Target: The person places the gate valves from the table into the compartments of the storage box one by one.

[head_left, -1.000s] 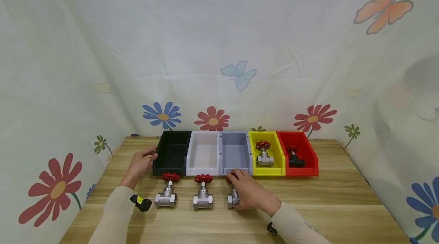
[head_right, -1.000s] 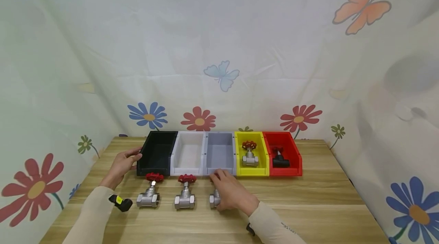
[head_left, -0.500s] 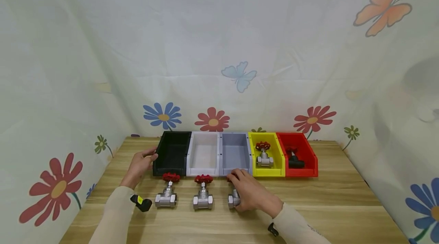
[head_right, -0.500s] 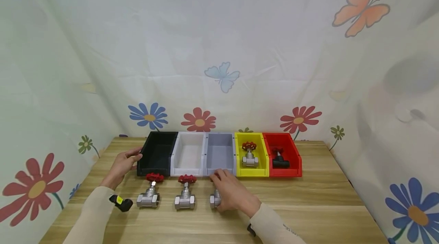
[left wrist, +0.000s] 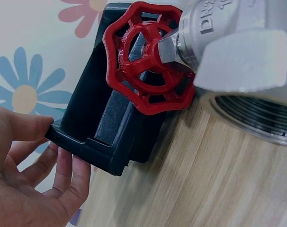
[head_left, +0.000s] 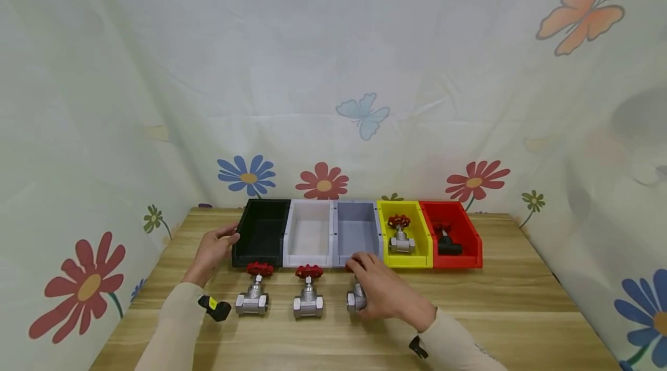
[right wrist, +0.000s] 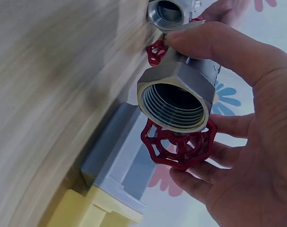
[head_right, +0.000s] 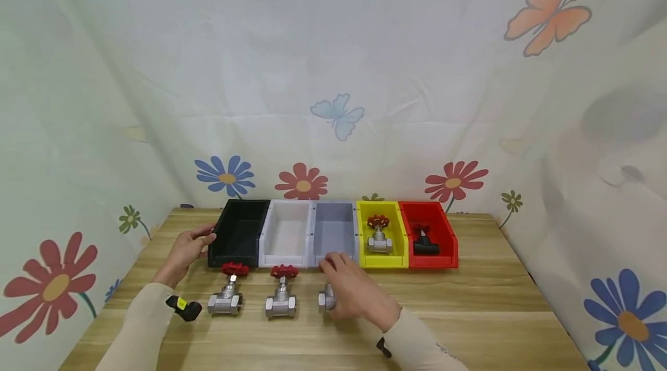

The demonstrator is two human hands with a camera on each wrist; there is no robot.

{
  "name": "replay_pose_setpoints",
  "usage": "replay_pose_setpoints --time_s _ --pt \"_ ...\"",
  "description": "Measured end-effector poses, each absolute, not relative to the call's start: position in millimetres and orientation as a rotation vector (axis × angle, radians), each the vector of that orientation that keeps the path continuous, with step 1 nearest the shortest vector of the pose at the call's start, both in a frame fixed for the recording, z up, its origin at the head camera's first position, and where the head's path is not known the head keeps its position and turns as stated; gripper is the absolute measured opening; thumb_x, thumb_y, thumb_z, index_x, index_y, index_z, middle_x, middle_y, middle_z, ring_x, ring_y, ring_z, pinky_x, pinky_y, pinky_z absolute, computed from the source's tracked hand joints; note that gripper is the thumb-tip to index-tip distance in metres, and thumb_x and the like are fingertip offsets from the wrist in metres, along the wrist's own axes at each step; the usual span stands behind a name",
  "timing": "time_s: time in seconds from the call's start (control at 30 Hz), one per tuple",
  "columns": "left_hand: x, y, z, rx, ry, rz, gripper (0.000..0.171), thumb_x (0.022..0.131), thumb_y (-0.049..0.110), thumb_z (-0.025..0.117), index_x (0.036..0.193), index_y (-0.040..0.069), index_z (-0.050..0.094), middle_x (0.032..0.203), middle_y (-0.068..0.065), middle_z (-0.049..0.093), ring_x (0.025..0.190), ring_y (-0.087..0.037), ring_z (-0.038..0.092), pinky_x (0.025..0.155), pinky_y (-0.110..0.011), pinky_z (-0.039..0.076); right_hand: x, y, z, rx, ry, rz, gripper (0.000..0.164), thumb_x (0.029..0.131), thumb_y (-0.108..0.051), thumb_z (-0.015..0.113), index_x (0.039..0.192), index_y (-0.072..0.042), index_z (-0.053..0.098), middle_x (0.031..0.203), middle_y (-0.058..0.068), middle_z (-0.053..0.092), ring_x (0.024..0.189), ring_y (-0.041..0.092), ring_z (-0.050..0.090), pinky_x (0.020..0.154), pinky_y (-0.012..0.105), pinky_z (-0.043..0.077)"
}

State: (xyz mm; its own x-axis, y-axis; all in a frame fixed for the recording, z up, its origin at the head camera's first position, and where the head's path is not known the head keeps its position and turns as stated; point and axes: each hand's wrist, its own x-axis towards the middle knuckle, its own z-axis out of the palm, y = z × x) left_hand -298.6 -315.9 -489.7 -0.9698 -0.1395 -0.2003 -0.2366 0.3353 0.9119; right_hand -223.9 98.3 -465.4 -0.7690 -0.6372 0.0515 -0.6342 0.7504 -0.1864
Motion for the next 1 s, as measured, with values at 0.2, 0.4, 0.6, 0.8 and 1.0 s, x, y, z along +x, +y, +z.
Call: replay_pose_setpoints --time_s 0.2,0.4,0.6,0.8,1.0 --pt "-298.0 -315.0 -488.6 -0.351 2.504 1.725 0.051 0.104 0.022 0.047 0.153 0.012 0.036 0.155 -0.021 0.036 0.139 -0.042 0.039 0.109 -0.055 0.041 -222.0 100.3 -457.5 -1.120 2.967 -0.318 0.100 0.062 -0.043 0.091 0.143 -0.008 0.044 0.143 0.012 0.045 0.129 0.030 0.045 0.110 0.045 0.044" --pt "-298.0 -315.0 -489.0 -0.355 2.502 1.719 0.051 0.104 0.022 0.047 0.153 0.012 0.036 0.154 -0.021 0.036 0.139 -0.042 0.039 0.110 -0.055 0.041 -221.6 101.4 -447.4 -1.119 2.978 -0.316 0.101 0.060 -0.043 0.092 0.143 -0.010 0.044 0.143 0.012 0.046 0.129 0.029 0.045 0.110 0.045 0.044" --pt "-298.5 -314.2 -490.0 -0.349 2.498 1.724 0.051 0.104 0.021 0.047 0.153 0.011 0.036 0.154 -0.021 0.036 0.140 -0.042 0.038 0.110 -0.056 0.040 -220.8 103.1 -439.8 -1.100 2.968 -0.302 0.100 0.061 -0.043 0.092 0.143 -0.012 0.044 0.144 0.010 0.045 0.129 0.027 0.044 0.110 0.045 0.045" --pt "-299.0 -312.8 -491.0 -0.347 2.492 1.722 0.051 0.104 0.022 0.047 0.153 0.012 0.036 0.154 -0.020 0.036 0.140 -0.042 0.038 0.110 -0.055 0.041 -219.7 105.9 -433.9 -1.138 2.997 -0.260 0.101 0.060 -0.045 0.091 0.143 -0.011 0.045 0.143 0.010 0.046 0.128 0.026 0.045 0.110 0.043 0.045" --pt "-301.2 -314.3 -491.5 -0.336 2.510 1.725 0.051 0.104 0.022 0.047 0.153 0.013 0.036 0.155 -0.019 0.036 0.139 -0.040 0.039 0.109 -0.053 0.042 -224.6 103.2 -420.2 -1.112 3.027 -0.239 0.100 0.061 -0.045 0.092 0.143 -0.012 0.045 0.144 0.009 0.046 0.128 0.025 0.044 0.108 0.041 0.047"
